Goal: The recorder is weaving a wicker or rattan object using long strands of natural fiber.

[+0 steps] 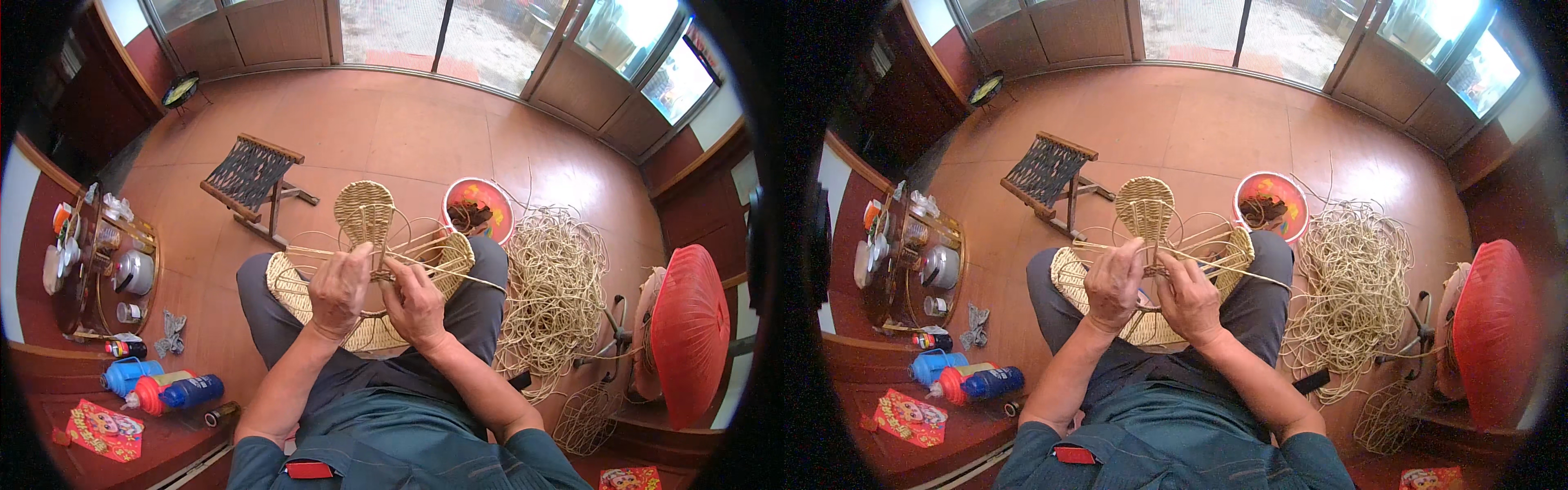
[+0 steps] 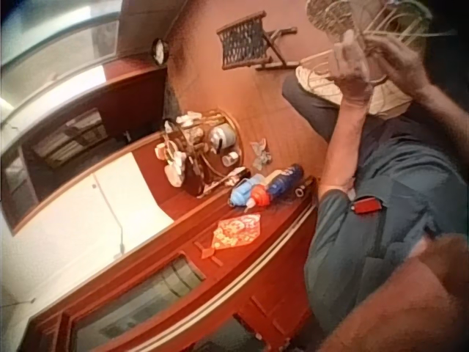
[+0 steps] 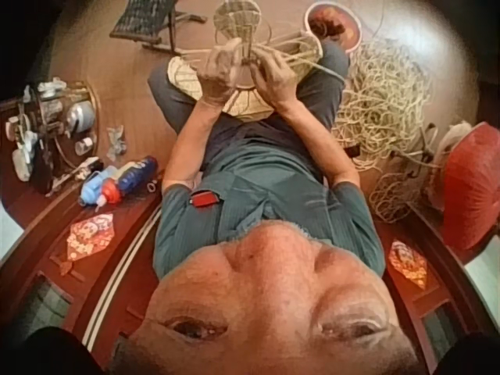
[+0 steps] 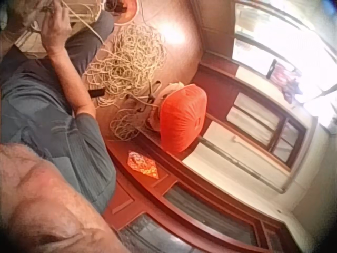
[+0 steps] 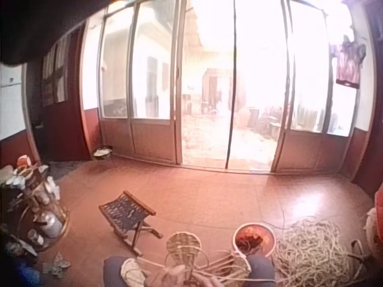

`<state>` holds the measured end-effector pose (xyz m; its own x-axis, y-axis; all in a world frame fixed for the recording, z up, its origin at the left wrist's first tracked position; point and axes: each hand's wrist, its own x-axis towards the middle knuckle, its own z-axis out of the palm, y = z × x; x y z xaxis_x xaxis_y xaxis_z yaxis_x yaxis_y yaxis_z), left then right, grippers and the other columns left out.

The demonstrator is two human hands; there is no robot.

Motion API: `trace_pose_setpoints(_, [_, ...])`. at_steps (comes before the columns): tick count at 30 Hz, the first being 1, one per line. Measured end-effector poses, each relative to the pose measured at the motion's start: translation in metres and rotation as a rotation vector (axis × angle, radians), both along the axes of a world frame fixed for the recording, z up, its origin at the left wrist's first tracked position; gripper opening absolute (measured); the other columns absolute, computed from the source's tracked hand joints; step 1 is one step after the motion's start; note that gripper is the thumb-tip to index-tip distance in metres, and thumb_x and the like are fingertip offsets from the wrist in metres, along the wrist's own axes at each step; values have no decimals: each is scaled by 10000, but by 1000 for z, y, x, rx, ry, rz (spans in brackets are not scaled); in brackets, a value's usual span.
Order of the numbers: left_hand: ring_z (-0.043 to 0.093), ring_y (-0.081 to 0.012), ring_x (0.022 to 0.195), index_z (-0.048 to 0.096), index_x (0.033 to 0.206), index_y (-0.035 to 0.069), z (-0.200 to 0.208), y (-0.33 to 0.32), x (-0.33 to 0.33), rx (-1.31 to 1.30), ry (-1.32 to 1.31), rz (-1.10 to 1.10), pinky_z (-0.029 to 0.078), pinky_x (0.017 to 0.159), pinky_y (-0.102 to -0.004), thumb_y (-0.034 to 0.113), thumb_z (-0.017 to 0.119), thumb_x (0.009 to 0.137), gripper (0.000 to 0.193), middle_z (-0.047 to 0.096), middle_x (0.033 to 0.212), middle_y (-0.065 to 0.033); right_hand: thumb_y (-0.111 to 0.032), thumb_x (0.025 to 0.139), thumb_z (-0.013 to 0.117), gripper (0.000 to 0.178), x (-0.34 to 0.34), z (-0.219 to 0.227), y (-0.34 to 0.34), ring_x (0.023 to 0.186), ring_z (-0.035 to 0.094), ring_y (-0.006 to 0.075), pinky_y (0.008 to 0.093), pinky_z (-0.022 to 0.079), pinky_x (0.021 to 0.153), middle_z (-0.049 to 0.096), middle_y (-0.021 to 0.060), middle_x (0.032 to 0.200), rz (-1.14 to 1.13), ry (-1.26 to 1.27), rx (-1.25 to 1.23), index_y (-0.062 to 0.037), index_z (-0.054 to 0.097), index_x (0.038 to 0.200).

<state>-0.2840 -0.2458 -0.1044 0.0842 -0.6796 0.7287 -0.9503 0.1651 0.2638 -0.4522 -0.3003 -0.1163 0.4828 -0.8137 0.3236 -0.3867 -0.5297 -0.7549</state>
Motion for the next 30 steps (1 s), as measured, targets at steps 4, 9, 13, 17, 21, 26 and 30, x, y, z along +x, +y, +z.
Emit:
trace_pose_setpoints(4, [701, -293, 781, 690, 1366, 139, -8, 20, 9, 117, 120, 109, 564, 683, -437, 25, 728, 950, 433, 659, 942, -84, -61, 936, 759, 477, 1, -1, -5, 1074, 709, 311, 430, 569, 940, 722, 105, 1216, 18, -34, -433, -87, 719, 1411])
trace_pose_setpoints(9, [729, -315, 815, 680, 1349, 87, 4, 33, 13, 172, 335, 79, 589, 733, -435, -37, 647, 999, 373, 678, 952, -140, -77, 931, 732, 565, -4, -5, 2, 1284, 639, 272, 423, 499, 1080, 654, 79, 1402, 61, 145, -581, -138, 701, 1491])
trace_pose_setpoints(13, [763, -384, 941, 690, 1346, 92, 4, 36, 16, 207, 471, 75, 606, 805, -465, 2, 646, 1015, 346, 749, 1060, -175, -112, 941, 714, 578, -8, -16, 10, 1350, 604, 284, 447, 481, 1107, 617, 89, 1463, 65, 196, -600, -156, 691, 1517])
trace_pose_setpoints(17, [743, -433, 1068, 689, 1343, 59, 5, 35, 23, 202, 544, 80, 573, 905, -497, 44, 548, 1094, 287, 756, 1138, -230, -105, 935, 706, 583, -8, -22, 8, 1390, 588, 315, 469, 465, 1118, 604, 102, 1486, 90, 177, -597, -147, 694, 1516])
trace_pose_setpoints(21, [764, -383, 965, 689, 1347, 65, 15, 36, 23, 312, 649, 129, 582, 839, -465, 59, 535, 1125, 271, 772, 1084, -197, -95, 926, 715, 564, -5, -11, 8, 1381, 591, 301, 451, 471, 1107, 610, 89, 1491, 105, 178, -558, -139, 709, 1488])
trace_pose_setpoints(26, [696, -244, 804, 704, 1351, 58, 11, 40, 26, 253, 662, 145, 548, 730, -388, 96, 523, 1151, 272, 698, 925, -106, -91, 913, 726, 558, -2, -13, 6, 1385, 584, 287, 437, 474, 1107, 617, 79, 1479, 88, 182, -581, -139, 719, 1469])
trace_pose_setpoints(30, [586, -72, 702, 714, 1344, 42, 24, 34, 28, 237, 873, 125, 475, 633, -276, 179, 519, 1191, 283, 609, 803, 8, -83, 907, 725, 562, -1, -12, 5, 1379, 582, 291, 440, 473, 1111, 613, 79, 1471, 82, 195, -602, -129, 718, 1467])
